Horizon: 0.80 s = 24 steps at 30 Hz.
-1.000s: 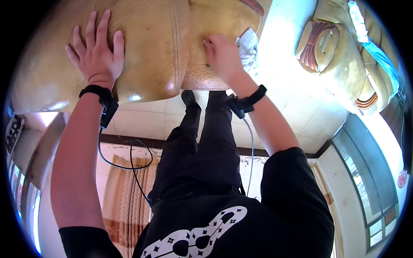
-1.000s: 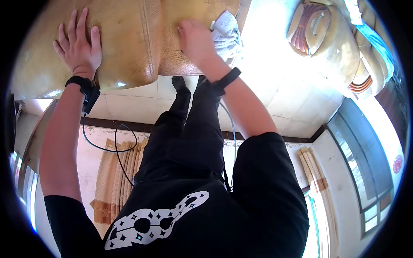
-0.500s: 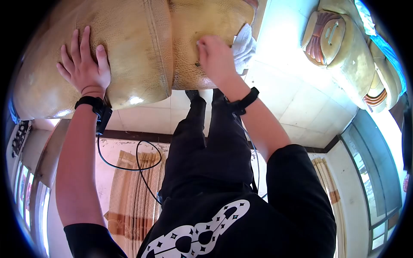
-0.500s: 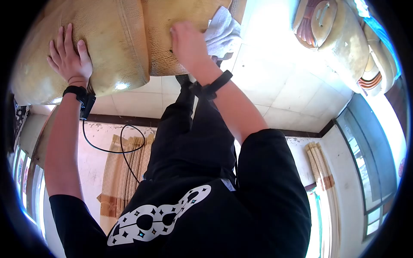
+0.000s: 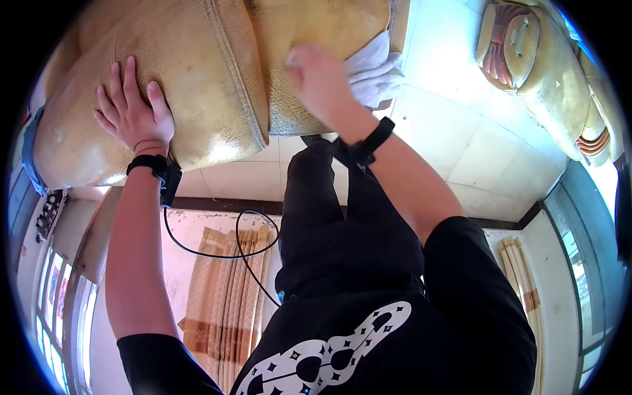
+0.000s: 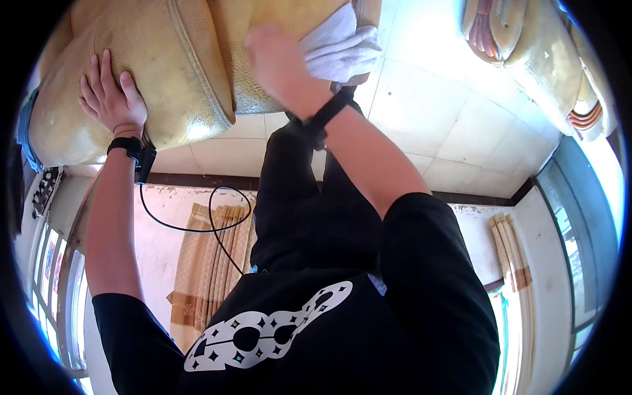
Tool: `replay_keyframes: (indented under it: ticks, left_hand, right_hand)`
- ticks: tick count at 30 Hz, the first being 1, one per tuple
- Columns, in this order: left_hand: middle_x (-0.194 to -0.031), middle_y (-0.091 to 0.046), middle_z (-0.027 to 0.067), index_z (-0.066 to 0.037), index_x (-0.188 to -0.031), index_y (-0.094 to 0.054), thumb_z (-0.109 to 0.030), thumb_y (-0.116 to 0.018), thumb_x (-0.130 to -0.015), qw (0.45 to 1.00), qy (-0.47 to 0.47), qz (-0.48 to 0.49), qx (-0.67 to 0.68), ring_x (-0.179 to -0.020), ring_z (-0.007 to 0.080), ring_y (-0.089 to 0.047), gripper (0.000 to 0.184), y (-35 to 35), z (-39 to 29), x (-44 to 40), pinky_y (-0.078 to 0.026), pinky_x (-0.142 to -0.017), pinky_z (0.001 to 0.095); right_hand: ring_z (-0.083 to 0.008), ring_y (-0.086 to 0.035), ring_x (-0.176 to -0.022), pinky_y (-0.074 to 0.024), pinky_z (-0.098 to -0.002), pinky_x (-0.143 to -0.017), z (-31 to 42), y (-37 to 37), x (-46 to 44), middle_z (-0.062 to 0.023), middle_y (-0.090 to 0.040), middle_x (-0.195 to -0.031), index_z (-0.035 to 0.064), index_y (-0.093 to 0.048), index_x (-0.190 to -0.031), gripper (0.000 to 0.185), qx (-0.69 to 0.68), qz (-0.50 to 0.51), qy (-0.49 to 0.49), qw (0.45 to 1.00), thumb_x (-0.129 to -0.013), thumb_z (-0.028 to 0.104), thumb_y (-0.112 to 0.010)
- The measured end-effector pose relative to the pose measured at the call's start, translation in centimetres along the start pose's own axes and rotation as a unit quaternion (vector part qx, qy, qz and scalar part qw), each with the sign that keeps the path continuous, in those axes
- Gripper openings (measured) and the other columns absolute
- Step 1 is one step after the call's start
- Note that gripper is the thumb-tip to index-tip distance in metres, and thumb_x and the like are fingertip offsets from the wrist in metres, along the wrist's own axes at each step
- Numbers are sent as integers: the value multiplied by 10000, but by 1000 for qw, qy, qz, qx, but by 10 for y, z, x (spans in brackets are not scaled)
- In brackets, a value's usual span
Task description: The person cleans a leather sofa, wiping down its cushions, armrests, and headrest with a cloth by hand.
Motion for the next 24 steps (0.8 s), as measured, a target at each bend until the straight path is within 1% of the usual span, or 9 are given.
replay_keyframes:
  ticks: [2, 5, 8, 9, 12, 15, 19, 23, 24]
  left_hand:
    - [-1658, -396, -15, -326, -1565, -465, -564, -353, -1036, 1000, 2, 0, -3, -1532, 378, -284, 591, 0, 3, 0, -112, -1225, 645]
    - [-1661, -391, -10, -331, -1567, -461, -568, -358, -1031, 1000, 8, 3, 1, -1540, 377, -268, 595, -1, 4, 1, -98, -1229, 649]
    - [-1664, -386, -13, -339, -1567, -460, -571, -366, -1026, 1000, 7, 6, 10, -1545, 373, -256, 596, -1, 4, 0, -89, -1231, 651]
    - [-1664, -386, -12, -341, -1567, -460, -573, -367, -1025, 1000, 8, 6, 11, -1546, 371, -255, 597, -3, 4, 1, -88, -1231, 651]
    - [-1664, -386, -11, -345, -1567, -459, -576, -370, -1022, 1000, 9, 6, 12, -1548, 364, -254, 599, -2, 6, 2, -83, -1231, 652]
    - [-1662, -387, -14, -350, -1567, -457, -579, -370, -1020, 1000, 12, 2, 16, -1549, 357, -253, 599, -4, 6, 1, -77, -1232, 654]
    - [-1658, -387, -35, -359, -1567, -453, -582, -373, -1017, 1000, 16, 5, 12, -1550, 353, -252, 599, -4, 9, 1, -68, -1234, 657]
    - [-1656, -386, -53, -367, -1569, -447, -591, -373, -1017, 1000, 17, 2, 20, -1553, 352, -246, 601, -3, 9, 2, -67, -1236, 652]
    - [-1653, -391, -54, -376, -1562, -454, -605, -370, -1012, 999, 18, 0, 27, -1550, 357, -246, 602, -4, 11, 3, -61, -1232, 658]
  right_hand:
    - [-362, -698, -921, -564, -450, -809, 19, -21, 11, -160, -713, -969, 54, -710, -984, 102, -41, 113, -5, 993, -898, 72, -659]
    - [-358, -700, -917, -573, -445, -815, -2, -1, -22, -157, -698, -945, 55, -699, -973, 105, 22, 66, 26, 997, -880, 26, -659]
    - [-360, -702, -906, -578, -436, -827, 8, -20, -25, -154, -689, -925, 59, -695, -958, 97, 76, 117, 1, 990, -877, 15, -664]
    - [-361, -699, -877, -581, -434, -798, 23, -24, -6, -151, -691, -940, 67, -695, -967, 126, -13, 76, 33, 996, -856, 11, -680]
    - [-370, -695, -859, -574, -449, -767, 31, -42, 10, -153, -688, -946, 69, -686, -993, 162, -33, 193, 46, 980, -845, 2, -686]
    - [-358, -694, -857, -568, -445, -735, 15, -7, -41, -143, -680, -963, 70, -678, -1011, 183, 25, 83, 38, 996, -850, -16, -697]
    - [-355, -704, -840, -567, -440, -741, 41, -38, 14, -139, -702, -935, 70, -695, -1030, 161, 7, 170, 52, 984, -879, 17, -689]
    - [-340, -713, -830, -577, -429, -749, 21, -12, -34, -136, -712, -960, 68, -686, -1026, 167, 35, 124, 39, 991, -870, 6, -687]
    - [-354, -704, -823, -570, -448, -745, 23, -17, -29, -146, -697, -933, 64, -678, -1007, 146, 26, 122, 43, 991, -871, 14, -675]
Point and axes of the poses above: each hand's wrist, its own x-axis away from the middle knuckle, its own y-axis out of the back of the hand, z = x × y, the point moved 10 cm from there along -x, towards the middle knuckle
